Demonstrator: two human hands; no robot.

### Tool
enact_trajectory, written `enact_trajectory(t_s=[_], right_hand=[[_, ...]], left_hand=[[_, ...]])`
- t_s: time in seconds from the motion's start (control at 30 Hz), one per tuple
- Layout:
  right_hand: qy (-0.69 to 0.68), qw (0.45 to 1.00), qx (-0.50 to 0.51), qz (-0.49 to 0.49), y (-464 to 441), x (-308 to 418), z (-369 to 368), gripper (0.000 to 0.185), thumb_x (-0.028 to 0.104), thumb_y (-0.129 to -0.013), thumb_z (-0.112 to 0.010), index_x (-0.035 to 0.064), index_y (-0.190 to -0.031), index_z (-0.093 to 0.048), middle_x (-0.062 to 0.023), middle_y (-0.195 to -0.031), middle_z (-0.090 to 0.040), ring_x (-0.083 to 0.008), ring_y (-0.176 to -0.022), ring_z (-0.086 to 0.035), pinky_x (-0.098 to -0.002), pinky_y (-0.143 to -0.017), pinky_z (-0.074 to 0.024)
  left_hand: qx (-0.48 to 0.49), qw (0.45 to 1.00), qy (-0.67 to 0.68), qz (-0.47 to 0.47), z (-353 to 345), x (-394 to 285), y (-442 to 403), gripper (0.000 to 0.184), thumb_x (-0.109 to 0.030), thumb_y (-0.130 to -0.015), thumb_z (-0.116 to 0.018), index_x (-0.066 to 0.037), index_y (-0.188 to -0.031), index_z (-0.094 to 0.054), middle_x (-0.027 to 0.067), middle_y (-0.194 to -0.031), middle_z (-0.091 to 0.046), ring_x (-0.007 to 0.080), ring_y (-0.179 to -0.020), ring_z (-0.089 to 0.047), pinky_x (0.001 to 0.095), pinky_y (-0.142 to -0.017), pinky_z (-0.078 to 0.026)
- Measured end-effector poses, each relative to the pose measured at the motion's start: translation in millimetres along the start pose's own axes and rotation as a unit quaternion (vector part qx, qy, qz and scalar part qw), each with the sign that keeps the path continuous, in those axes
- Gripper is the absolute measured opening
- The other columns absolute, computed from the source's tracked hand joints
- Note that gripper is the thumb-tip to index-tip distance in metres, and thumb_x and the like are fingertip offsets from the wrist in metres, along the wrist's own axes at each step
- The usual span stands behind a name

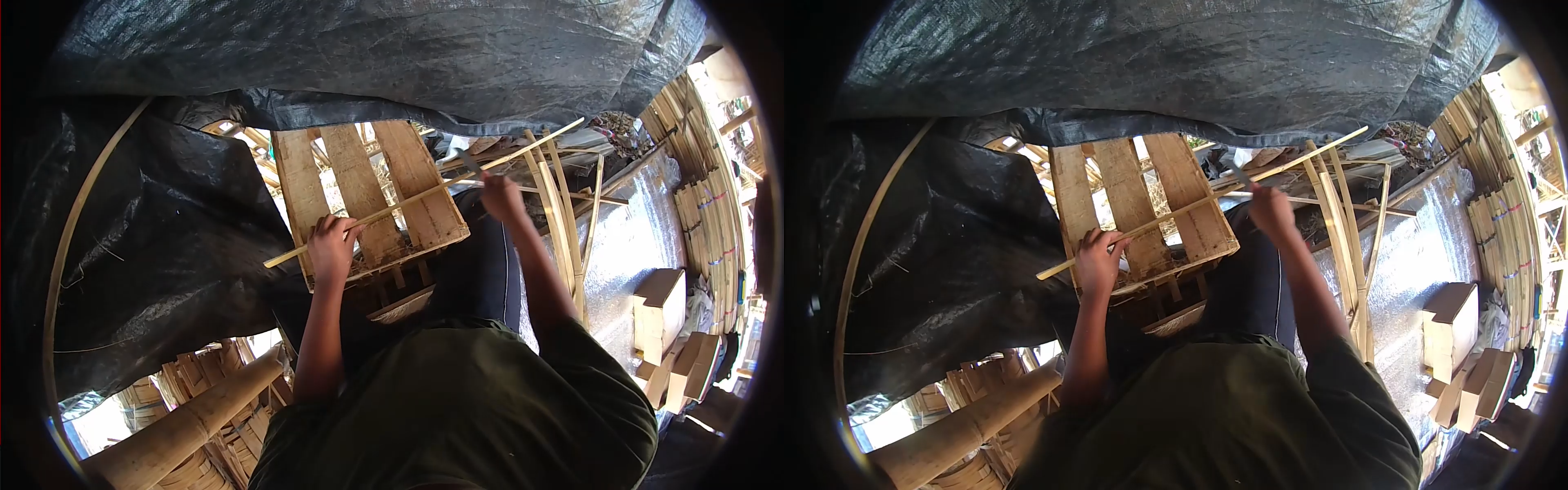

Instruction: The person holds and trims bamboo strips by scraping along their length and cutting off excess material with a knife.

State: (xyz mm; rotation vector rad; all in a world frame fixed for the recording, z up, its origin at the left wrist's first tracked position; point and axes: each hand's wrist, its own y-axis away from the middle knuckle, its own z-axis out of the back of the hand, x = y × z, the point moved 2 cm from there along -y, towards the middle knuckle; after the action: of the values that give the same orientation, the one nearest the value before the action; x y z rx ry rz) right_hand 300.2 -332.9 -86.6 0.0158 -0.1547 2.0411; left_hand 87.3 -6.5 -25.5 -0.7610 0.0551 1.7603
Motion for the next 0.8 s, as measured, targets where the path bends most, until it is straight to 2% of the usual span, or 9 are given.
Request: enact_trajectory(t_s=[0.13, 0.27, 0.3, 0.37, 0.4, 0.47, 0.6, 0.7, 0.8], right_hand=[[-0.048, 0.981, 0.020, -0.190, -5, -50, 7, 0.037, 0.027, -0.103, -0.044, 0.0001, -0.092, -0.066, -0.0197, -0.072, -0.067, -0.0347, -0.066, -0.070, -0.0464, -0.050, -0.0538], [-0.144, 0.969, -0.179, 0.097, 9, 55, -3, 0.043, 0.036, -0.103, -0.044, 0.0022, -0.096, -0.068, -0.0172, -0.066, -0.065, -0.0318, -0.055, -0.065, -0.0463, -0.045, -0.0466], [-0.269, 0.960, 0.049, -0.065, 8, 70, 36, 0.041, 0.037, -0.103, -0.044, 0.0034, -0.090, -0.065, -0.0136, -0.067, -0.063, -0.0300, -0.059, -0.064, -0.0451, -0.051, -0.0475], [-0.502, 0.750, 0.370, -0.218, 5, 46, 47, 0.044, 0.046, -0.104, -0.044, 0.0079, -0.088, -0.060, -0.0049, -0.076, -0.057, -0.0223, -0.065, -0.055, -0.0401, -0.058, -0.0446], [-0.503, 0.750, 0.370, -0.219, 13, 20, 40, 0.044, 0.046, -0.104, -0.044, 0.0079, -0.088, -0.060, -0.0049, -0.076, -0.057, -0.0223, -0.065, -0.055, -0.0401, -0.058, -0.0446], [-0.789, 0.488, 0.366, -0.076, 27, -1, 46, 0.044, 0.049, -0.103, -0.047, 0.0076, -0.097, -0.062, -0.0158, -0.095, -0.065, -0.0276, -0.079, -0.063, -0.0417, -0.065, -0.0503], [-0.803, 0.481, 0.350, -0.018, 79, -15, 67, 0.048, 0.049, -0.102, -0.046, 0.0042, -0.102, -0.062, -0.0316, -0.123, -0.060, -0.0399, -0.110, -0.063, -0.0494, -0.083, -0.0554], [-0.809, 0.371, 0.429, -0.152, 107, -22, 47, 0.049, 0.050, -0.100, -0.050, 0.0032, -0.094, -0.064, -0.0374, -0.147, -0.038, -0.0554, -0.136, -0.038, -0.0664, -0.104, -0.0405], [-0.837, 0.272, 0.426, -0.210, 103, -47, -15, 0.046, 0.047, -0.103, -0.044, 0.0050, -0.092, -0.060, -0.0384, -0.148, -0.036, -0.0562, -0.136, -0.036, -0.0652, -0.109, -0.0358]], left_hand=[[-0.008, 1.000, -0.013, -0.022, 0, -10, -1, 0.019, -0.026, -0.078, -0.081, -0.010, -0.085, -0.072, 0.0045, -0.083, -0.065, 0.0280, -0.085, -0.063, 0.0405, -0.076, -0.048], [-0.011, 1.000, -0.011, -0.024, 1, -8, -4, 0.020, -0.026, -0.077, -0.081, -0.010, -0.085, -0.072, 0.0045, -0.083, -0.065, 0.0281, -0.085, -0.063, 0.0404, -0.075, -0.048], [-0.005, 1.000, -0.014, -0.019, 2, -7, -3, 0.020, -0.026, -0.078, -0.081, -0.010, -0.086, -0.072, 0.0048, -0.083, -0.066, 0.0280, -0.084, -0.063, 0.0408, -0.075, -0.049], [-0.003, 1.000, -0.016, -0.022, 4, -5, -3, 0.021, -0.026, -0.078, -0.081, -0.010, -0.086, -0.072, 0.0051, -0.084, -0.066, 0.0283, -0.084, -0.063, 0.0409, -0.075, -0.049], [-0.007, 1.000, -0.018, -0.025, 5, -5, -4, 0.021, -0.026, -0.078, -0.081, -0.009, -0.086, -0.072, 0.0054, -0.084, -0.066, 0.0285, -0.084, -0.064, 0.0410, -0.075, -0.049], [-0.013, 0.999, -0.017, -0.024, 6, -7, -4, 0.021, -0.026, -0.078, -0.081, -0.009, -0.086, -0.071, 0.0058, -0.084, -0.066, 0.0291, -0.083, -0.064, 0.0409, -0.075, -0.049], [-0.011, 1.000, -0.013, -0.020, 6, -7, -2, 0.021, -0.027, -0.079, -0.080, -0.009, -0.087, -0.071, 0.0058, -0.085, -0.065, 0.0296, -0.083, -0.063, 0.0412, -0.075, -0.048], [-0.008, 1.000, -0.013, -0.017, 4, -6, -3, 0.021, -0.027, -0.079, -0.080, -0.009, -0.087, -0.071, 0.0059, -0.084, -0.065, 0.0297, -0.083, -0.063, 0.0415, -0.075, -0.048], [-0.005, 1.000, -0.012, -0.014, 3, -5, -4, 0.022, -0.028, -0.080, -0.080, -0.009, -0.087, -0.071, 0.0060, -0.084, -0.065, 0.0298, -0.083, -0.063, 0.0416, -0.075, -0.048]])
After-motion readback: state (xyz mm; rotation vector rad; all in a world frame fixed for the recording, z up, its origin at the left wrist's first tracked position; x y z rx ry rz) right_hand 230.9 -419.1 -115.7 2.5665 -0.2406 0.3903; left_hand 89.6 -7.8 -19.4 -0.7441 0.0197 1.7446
